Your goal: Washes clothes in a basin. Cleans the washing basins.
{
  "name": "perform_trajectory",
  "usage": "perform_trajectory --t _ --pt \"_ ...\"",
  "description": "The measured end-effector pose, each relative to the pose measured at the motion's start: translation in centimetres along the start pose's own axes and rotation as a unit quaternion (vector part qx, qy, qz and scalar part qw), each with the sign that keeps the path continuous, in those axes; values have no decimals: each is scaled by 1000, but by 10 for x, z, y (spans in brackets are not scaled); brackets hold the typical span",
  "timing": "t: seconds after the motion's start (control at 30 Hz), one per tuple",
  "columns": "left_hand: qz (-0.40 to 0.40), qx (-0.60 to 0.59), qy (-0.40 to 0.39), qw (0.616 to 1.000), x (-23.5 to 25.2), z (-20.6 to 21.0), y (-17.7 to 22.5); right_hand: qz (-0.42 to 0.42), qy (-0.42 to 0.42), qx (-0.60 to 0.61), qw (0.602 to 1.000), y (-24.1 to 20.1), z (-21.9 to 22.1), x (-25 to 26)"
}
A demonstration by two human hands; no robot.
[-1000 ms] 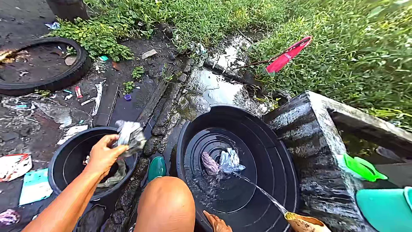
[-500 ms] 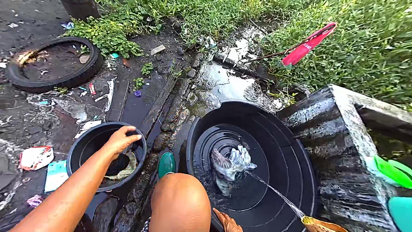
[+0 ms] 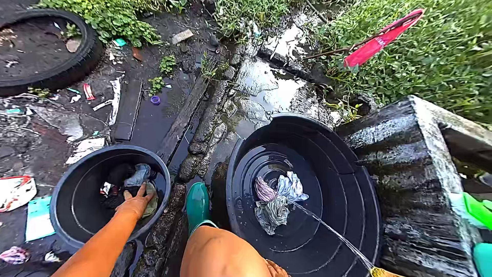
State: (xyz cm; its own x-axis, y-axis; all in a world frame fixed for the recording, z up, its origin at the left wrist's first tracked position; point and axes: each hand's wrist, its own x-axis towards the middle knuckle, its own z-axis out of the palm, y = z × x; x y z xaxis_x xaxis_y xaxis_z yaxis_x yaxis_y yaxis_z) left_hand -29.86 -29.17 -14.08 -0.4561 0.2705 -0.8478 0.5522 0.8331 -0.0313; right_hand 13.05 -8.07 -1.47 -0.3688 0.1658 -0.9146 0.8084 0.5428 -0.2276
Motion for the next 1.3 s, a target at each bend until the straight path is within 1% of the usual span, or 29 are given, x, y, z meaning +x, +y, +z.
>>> perform_trajectory --t 0.07,0.17,0.27,0.37,0.43,0.5,0.53,0.6,0.67,0.73,0.8,0.87,0.9,0.97,1.0,1.03,1.07,1.13,1.17,1.2,1.23,1.27,1.3 --pt "-34 13 -6 999 11 10 7 7 -9 11 1000 -2 -4 -1" --pt "-53 37 -13 998 24 13 13 6 8 28 1000 16 12 12" --pt "-49 33 4 998 27 7 9 1 9 24 1000 22 16 18" --pt "-24 24 28 999 15 3 -6 -4 15 24 1000 26 20 19" --pt "13 -15 65 998 1 0 -17 -5 20 24 1000 29 21 20" --pt "56 -113 152 980 -14 1 -33 -2 9 21 1000 26 19 19" --pt "67 -177 200 961 -21 3 -39 -1 2 24 1000 24 17 18" --pt "55 -322 271 906 -44 0 -37 5 -5 30 1000 22 15 17" --pt "48 -448 339 826 -70 -12 -20 4 3 27 1000 24 17 20" --pt "81 -524 394 751 -98 -33 -1 3 0 21 1000 24 17 22" --pt "151 -562 430 690 -124 -58 16 6 -5 19 1000 21 15 21" --pt "234 -601 438 627 -151 -86 37 5 -9 20 1000 18 13 20" --pt "287 -619 428 593 -168 -101 52 5 -8 20 1000 18 13 20" --pt "395 -639 385 536 -205 -127 89 7 -6 17 1000 18 14 21" --pt "446 -637 355 519 -223 -137 106 8 -5 17 1000 18 14 22" --pt "494 -624 315 516 -239 -145 122 9 -4 16 1000 19 14 22" --pt "526 -606 274 530 -255 -151 136 9 -2 15 1000 19 14 22" --pt "550 -561 205 584 -276 -162 157 10 -2 19 1000 20 13 20" --pt "547 -540 193 610 -277 -167 160 11 -4 20 1000 20 13 20" --pt "537 -519 209 631 -271 -172 159 11 -5 20 1000 21 13 21" --pt "512 -498 258 650 -257 -177 152 9 -3 20 1000 22 14 23" --pt "469 -476 322 671 -235 -180 139 6 -2 20 1000 23 15 24" --pt "410 -453 381 694 -208 -181 119 3 0 21 1000 25 17 26"
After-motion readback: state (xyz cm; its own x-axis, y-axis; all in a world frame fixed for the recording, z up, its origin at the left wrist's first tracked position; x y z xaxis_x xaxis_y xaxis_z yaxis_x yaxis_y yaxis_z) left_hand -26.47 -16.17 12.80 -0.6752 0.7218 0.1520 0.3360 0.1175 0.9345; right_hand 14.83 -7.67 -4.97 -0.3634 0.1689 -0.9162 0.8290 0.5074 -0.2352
